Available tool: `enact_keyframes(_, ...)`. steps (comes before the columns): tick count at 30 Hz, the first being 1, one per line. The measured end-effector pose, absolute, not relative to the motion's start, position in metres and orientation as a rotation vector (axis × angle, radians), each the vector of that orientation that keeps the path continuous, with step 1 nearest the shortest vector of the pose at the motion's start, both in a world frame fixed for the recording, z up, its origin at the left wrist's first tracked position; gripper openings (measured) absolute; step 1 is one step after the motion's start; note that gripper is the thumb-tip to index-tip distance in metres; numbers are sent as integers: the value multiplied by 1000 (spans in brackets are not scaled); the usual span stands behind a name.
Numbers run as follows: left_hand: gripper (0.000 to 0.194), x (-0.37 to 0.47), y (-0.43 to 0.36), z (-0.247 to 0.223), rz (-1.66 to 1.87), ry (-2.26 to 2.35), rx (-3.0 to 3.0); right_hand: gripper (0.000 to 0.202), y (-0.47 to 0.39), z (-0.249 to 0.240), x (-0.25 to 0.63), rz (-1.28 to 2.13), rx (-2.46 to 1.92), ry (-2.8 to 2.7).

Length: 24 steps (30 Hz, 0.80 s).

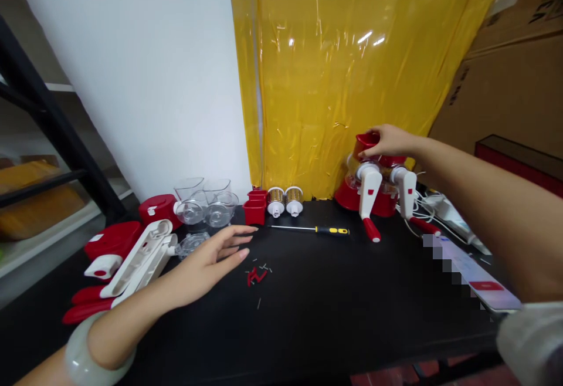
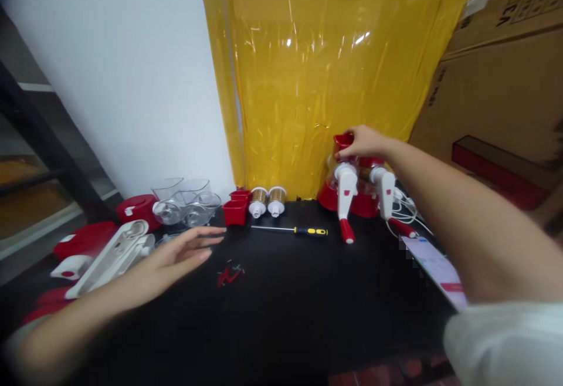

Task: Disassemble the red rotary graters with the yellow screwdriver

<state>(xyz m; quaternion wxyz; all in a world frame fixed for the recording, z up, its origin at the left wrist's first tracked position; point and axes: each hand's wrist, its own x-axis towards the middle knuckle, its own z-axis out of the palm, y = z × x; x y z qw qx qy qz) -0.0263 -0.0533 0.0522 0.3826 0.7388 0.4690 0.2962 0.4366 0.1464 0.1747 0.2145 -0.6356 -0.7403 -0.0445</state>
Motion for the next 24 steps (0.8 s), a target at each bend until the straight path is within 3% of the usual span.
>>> enact_keyframes(7,47,-13,-40,55,805,1102,1838,65,92,235,397,-393,-1814,-2057)
enact_keyframes(15,47,9,-39,55,776,1013,1882,60,41,241,334,-295,-1827,-2228)
enact_keyframes(19,64,30,-43,63,784,975,1783,61,25,233,304,-412,-1675,-2344)
enact_keyframes(24,88,66,-52,66,745,1030,1856,63,-1,217,261,-533,-1853,-2427)
